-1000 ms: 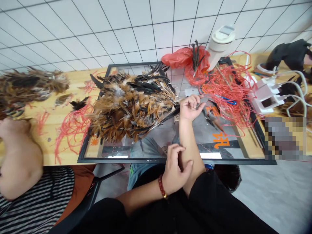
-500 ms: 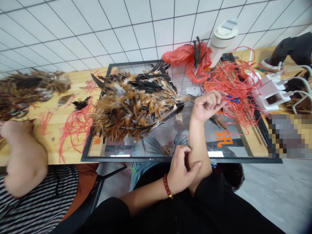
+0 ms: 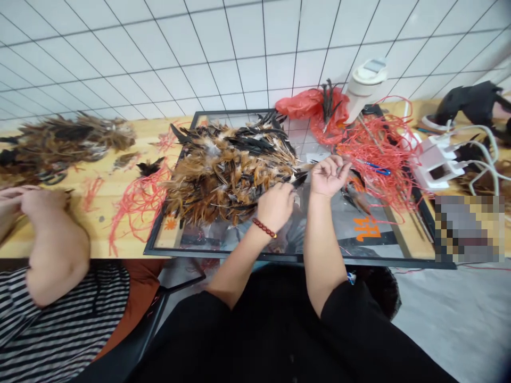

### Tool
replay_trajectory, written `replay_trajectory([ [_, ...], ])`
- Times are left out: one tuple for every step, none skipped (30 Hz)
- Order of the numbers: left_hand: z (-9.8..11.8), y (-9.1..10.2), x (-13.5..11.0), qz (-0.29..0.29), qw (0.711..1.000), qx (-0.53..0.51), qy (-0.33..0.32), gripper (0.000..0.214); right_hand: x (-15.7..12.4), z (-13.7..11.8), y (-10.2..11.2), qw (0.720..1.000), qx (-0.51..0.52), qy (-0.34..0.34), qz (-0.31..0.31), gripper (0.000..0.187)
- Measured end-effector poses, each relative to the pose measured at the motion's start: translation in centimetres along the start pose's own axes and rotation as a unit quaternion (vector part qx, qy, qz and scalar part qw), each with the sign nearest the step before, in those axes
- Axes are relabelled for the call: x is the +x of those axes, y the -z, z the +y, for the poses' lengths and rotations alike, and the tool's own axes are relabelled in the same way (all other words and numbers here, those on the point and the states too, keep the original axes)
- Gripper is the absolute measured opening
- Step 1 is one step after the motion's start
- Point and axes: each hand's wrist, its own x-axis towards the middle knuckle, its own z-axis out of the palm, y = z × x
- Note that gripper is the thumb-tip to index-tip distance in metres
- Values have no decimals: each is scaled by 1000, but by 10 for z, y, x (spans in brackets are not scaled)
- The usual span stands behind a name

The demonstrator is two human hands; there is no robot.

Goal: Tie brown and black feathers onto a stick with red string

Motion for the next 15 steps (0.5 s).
replay_trajectory([
  [-7,7,6,-22,996,83,23,21,0,0,1,987,-162,15,-13,10],
  [-13,12,11,-45,988,143,42,21,0,0,1,951,-307,23,-23,12],
  [-19,15,15,-65,980,181,53,23,-1,1,0,899,-435,25,-27,13],
  [-24,15,18,-80,975,199,56,24,-4,2,-2,837,-546,30,-27,15],
  [-27,14,20,-88,973,205,53,25,-8,2,-7,766,-640,41,-28,18],
  [-30,12,22,-91,974,203,46,25,-13,1,-14,690,-721,58,-31,22],
  [-32,11,24,-90,975,198,41,25,-19,-1,-25,607,-789,79,-40,25],
  [-34,11,27,-86,977,190,37,24,-27,-6,-38,519,-848,100,-51,26],
  [-35,11,29,-76,981,177,35,23,-35,-13,-53,424,-896,117,-60,27],
  [-36,13,32,-61,985,159,36,22,-43,-22,-69,320,-937,126,-62,28],
  [-38,15,35,-38,989,136,40,21,-50,-32,-85,221,-966,129,-43,28],
  [-40,17,39,-11,993,107,47,20,-57,-42,-98,125,-983,132,-8,30],
  [-43,19,42,17,996,70,56,18,-62,-53,-108,24,-992,120,28,33],
  [-47,20,44,42,997,22,61,14,-64,-62,-114,-70,-992,89,62,35],
  [-51,19,47,66,995,-38,63,9,-65,-70,-116,-148,-984,52,83,34],
])
